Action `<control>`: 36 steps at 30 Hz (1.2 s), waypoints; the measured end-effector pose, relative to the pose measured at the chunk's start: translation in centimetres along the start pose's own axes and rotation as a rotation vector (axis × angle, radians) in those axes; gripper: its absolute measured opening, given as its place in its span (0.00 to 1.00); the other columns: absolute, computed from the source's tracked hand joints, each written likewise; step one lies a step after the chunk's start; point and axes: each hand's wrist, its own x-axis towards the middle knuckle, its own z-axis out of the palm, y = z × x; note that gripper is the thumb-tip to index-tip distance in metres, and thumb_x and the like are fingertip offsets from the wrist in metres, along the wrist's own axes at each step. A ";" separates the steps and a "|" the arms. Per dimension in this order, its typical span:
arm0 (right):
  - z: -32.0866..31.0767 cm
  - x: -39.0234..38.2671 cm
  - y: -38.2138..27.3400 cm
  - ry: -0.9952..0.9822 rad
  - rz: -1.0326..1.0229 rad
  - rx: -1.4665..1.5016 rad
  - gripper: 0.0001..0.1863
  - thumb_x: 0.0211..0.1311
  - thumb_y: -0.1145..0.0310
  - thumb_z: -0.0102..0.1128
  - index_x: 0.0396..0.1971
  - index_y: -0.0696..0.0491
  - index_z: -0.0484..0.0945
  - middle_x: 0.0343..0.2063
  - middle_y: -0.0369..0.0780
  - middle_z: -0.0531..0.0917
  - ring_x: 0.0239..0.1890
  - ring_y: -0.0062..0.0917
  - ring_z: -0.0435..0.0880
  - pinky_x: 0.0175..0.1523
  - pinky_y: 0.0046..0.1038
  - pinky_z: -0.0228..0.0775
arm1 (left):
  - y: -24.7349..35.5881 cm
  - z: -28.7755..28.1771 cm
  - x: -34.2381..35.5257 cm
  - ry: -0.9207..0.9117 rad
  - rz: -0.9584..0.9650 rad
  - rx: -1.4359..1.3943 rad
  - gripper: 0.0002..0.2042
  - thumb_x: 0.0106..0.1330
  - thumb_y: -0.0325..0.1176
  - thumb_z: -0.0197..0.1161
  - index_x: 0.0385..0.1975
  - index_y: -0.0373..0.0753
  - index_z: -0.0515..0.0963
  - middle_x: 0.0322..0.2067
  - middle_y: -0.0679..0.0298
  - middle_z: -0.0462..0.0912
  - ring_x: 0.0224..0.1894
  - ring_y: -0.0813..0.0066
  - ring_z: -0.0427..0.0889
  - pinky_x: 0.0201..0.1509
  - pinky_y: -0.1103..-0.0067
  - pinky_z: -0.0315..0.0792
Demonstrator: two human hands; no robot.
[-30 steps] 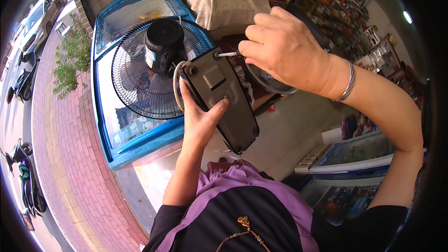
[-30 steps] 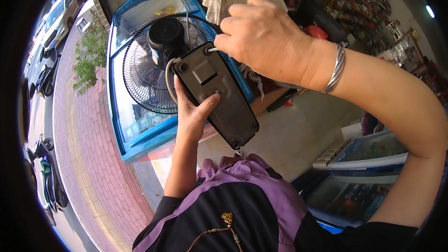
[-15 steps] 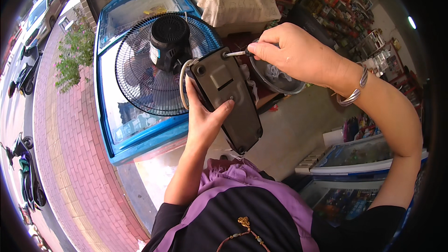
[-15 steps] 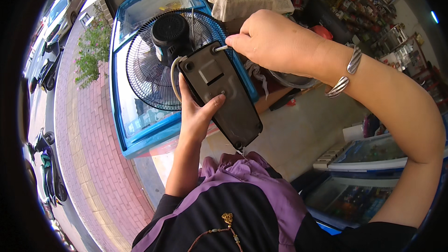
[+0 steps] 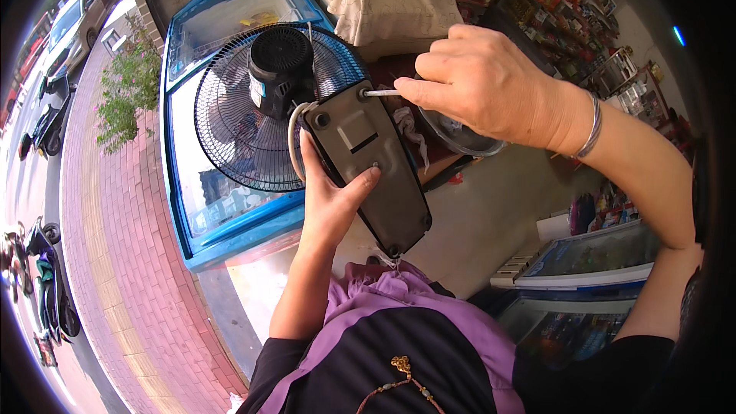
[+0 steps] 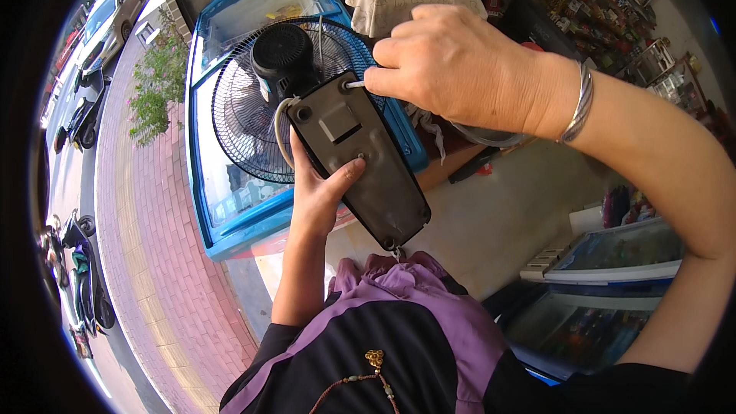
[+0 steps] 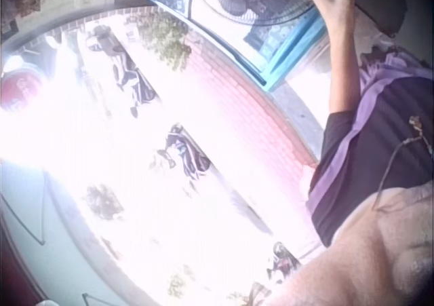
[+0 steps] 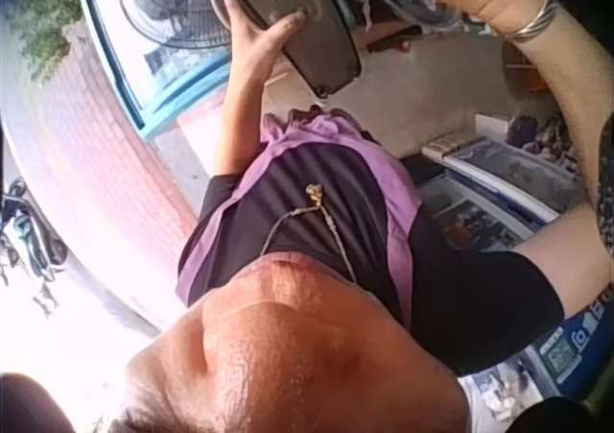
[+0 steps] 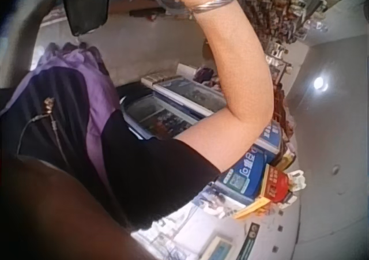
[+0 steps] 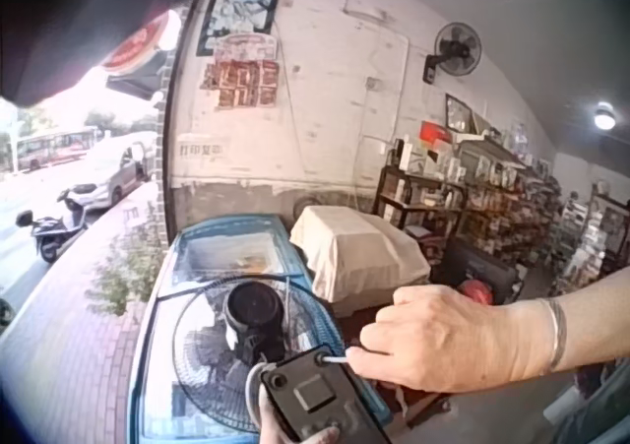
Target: The person uses a screwdriver to loosen and tighten screws on the back of a small black electronic device. They rotate the device to access different screw locations and continue the process repeatedly.
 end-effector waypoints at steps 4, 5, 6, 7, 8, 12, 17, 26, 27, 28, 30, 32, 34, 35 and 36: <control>0.1 0.4 -1.9 0.005 0.395 0.371 0.22 0.57 0.60 0.69 0.49 0.55 0.78 0.31 0.42 0.80 0.34 0.36 0.81 0.41 0.32 0.73 | 0.3 0.1 -0.2 0.016 -0.008 -0.002 0.50 0.56 0.21 0.69 0.72 0.35 0.38 0.59 0.50 0.68 0.58 0.65 0.74 0.59 0.73 0.73; 0.3 0.6 -2.0 0.055 0.483 0.488 0.19 0.64 0.60 0.64 0.48 0.56 0.77 0.32 0.41 0.82 0.33 0.31 0.82 0.41 0.28 0.73 | 0.4 0.1 -0.2 0.026 -0.024 -0.021 0.49 0.56 0.22 0.69 0.72 0.34 0.39 0.59 0.50 0.68 0.58 0.65 0.74 0.60 0.73 0.72; -0.3 1.2 -2.0 -0.062 0.685 0.673 0.18 0.67 0.60 0.62 0.49 0.57 0.77 0.30 0.39 0.81 0.32 0.26 0.80 0.39 0.27 0.72 | 0.2 0.1 -0.2 0.023 -0.019 -0.007 0.49 0.56 0.22 0.69 0.72 0.34 0.39 0.59 0.51 0.68 0.58 0.65 0.73 0.60 0.73 0.72; -1.1 1.7 -2.0 -0.185 0.885 0.856 0.17 0.69 0.60 0.60 0.49 0.58 0.77 0.27 0.36 0.80 0.30 0.21 0.78 0.37 0.25 0.71 | -0.1 0.0 -0.3 0.020 -0.013 0.006 0.49 0.56 0.22 0.69 0.72 0.34 0.39 0.59 0.51 0.68 0.58 0.65 0.73 0.61 0.73 0.72; -1.5 1.8 -2.1 -0.174 1.009 1.010 0.17 0.70 0.61 0.59 0.49 0.59 0.77 0.27 0.35 0.79 0.29 0.19 0.77 0.36 0.23 0.70 | -0.3 -0.1 -0.3 0.018 -0.008 0.021 0.49 0.56 0.22 0.69 0.72 0.34 0.39 0.59 0.51 0.68 0.58 0.65 0.73 0.61 0.72 0.71; -1.6 1.7 -3.0 -0.173 1.267 1.378 0.16 0.71 0.63 0.57 0.47 0.62 0.76 0.24 0.32 0.75 0.26 0.13 0.71 0.32 0.17 0.65 | -0.6 -0.1 -0.2 0.023 0.019 0.022 0.49 0.56 0.23 0.70 0.72 0.34 0.40 0.59 0.51 0.69 0.58 0.64 0.74 0.61 0.72 0.72; -2.0 2.5 -2.0 -0.346 1.441 1.424 0.20 0.74 0.55 0.54 0.38 0.60 0.77 0.14 0.26 0.65 0.13 0.11 0.59 0.18 0.19 0.54 | -0.5 0.0 -0.2 0.027 0.012 0.024 0.49 0.55 0.23 0.70 0.72 0.35 0.41 0.58 0.50 0.70 0.58 0.63 0.74 0.61 0.72 0.71; -0.6 2.0 -1.3 -0.360 0.592 0.327 0.16 0.64 0.60 0.58 0.22 0.57 0.76 0.13 0.43 0.76 0.20 0.35 0.81 0.27 0.35 0.72 | -0.3 -0.3 -0.4 0.016 -0.009 0.004 0.52 0.55 0.23 0.70 0.73 0.35 0.37 0.59 0.49 0.70 0.59 0.63 0.74 0.61 0.72 0.71; -0.7 2.1 -0.8 -0.343 0.417 0.236 0.16 0.64 0.60 0.59 0.21 0.56 0.75 0.13 0.42 0.76 0.20 0.35 0.81 0.27 0.35 0.72 | -0.1 -0.4 -0.5 0.018 -0.021 -0.023 0.52 0.55 0.23 0.70 0.73 0.35 0.37 0.59 0.49 0.70 0.59 0.63 0.74 0.62 0.73 0.71; -0.7 2.1 0.0 -0.324 0.241 0.145 0.16 0.63 0.59 0.60 0.20 0.55 0.75 0.13 0.41 0.76 0.20 0.35 0.81 0.26 0.36 0.71 | 0.2 -0.4 -0.6 0.020 -0.033 -0.051 0.52 0.55 0.23 0.70 0.73 0.35 0.37 0.59 0.49 0.69 0.59 0.64 0.74 0.62 0.73 0.71; -0.8 2.1 0.1 -0.299 -0.037 -0.061 0.13 0.56 0.61 0.63 0.18 0.51 0.73 0.13 0.37 0.76 0.22 0.31 0.81 0.29 0.34 0.72 | 0.1 -0.4 -0.6 0.015 -0.044 -0.046 0.52 0.55 0.23 0.70 0.73 0.35 0.37 0.60 0.49 0.69 0.59 0.64 0.74 0.62 0.73 0.71; -1.3 2.1 0.7 -0.327 -0.178 -0.159 0.10 0.49 0.65 0.65 0.22 0.54 0.74 0.16 0.34 0.73 0.23 0.27 0.75 0.29 0.30 0.68 | -0.3 -0.1 -0.6 -0.006 -0.045 0.019 0.51 0.55 0.22 0.69 0.73 0.35 0.37 0.60 0.50 0.68 0.60 0.64 0.73 0.62 0.73 0.72; -1.8 2.8 0.9 -0.315 -0.279 -0.223 0.13 0.42 0.68 0.64 0.29 0.58 0.78 0.19 0.33 0.72 0.25 0.25 0.72 0.31 0.28 0.66 | -0.1 -0.2 -0.4 0.004 -0.047 -0.026 0.52 0.55 0.22 0.70 0.73 0.35 0.37 0.61 0.50 0.68 0.60 0.64 0.73 0.62 0.73 0.72; -1.5 2.8 0.6 -0.246 -0.204 -0.163 0.13 0.43 0.69 0.64 0.30 0.57 0.78 0.19 0.33 0.72 0.25 0.25 0.72 0.31 0.28 0.66 | 0.0 -0.1 -0.3 0.004 -0.049 -0.050 0.52 0.55 0.22 0.70 0.73 0.35 0.37 0.61 0.50 0.67 0.60 0.64 0.73 0.62 0.73 0.72; -1.0 3.1 0.4 -0.173 -0.150 -0.103 0.13 0.44 0.69 0.64 0.31 0.57 0.79 0.20 0.33 0.72 0.25 0.25 0.72 0.31 0.28 0.66 | -0.1 -0.4 0.0 0.003 -0.050 -0.080 0.52 0.54 0.23 0.71 0.73 0.35 0.37 0.61 0.51 0.68 0.61 0.65 0.72 0.61 0.73 0.72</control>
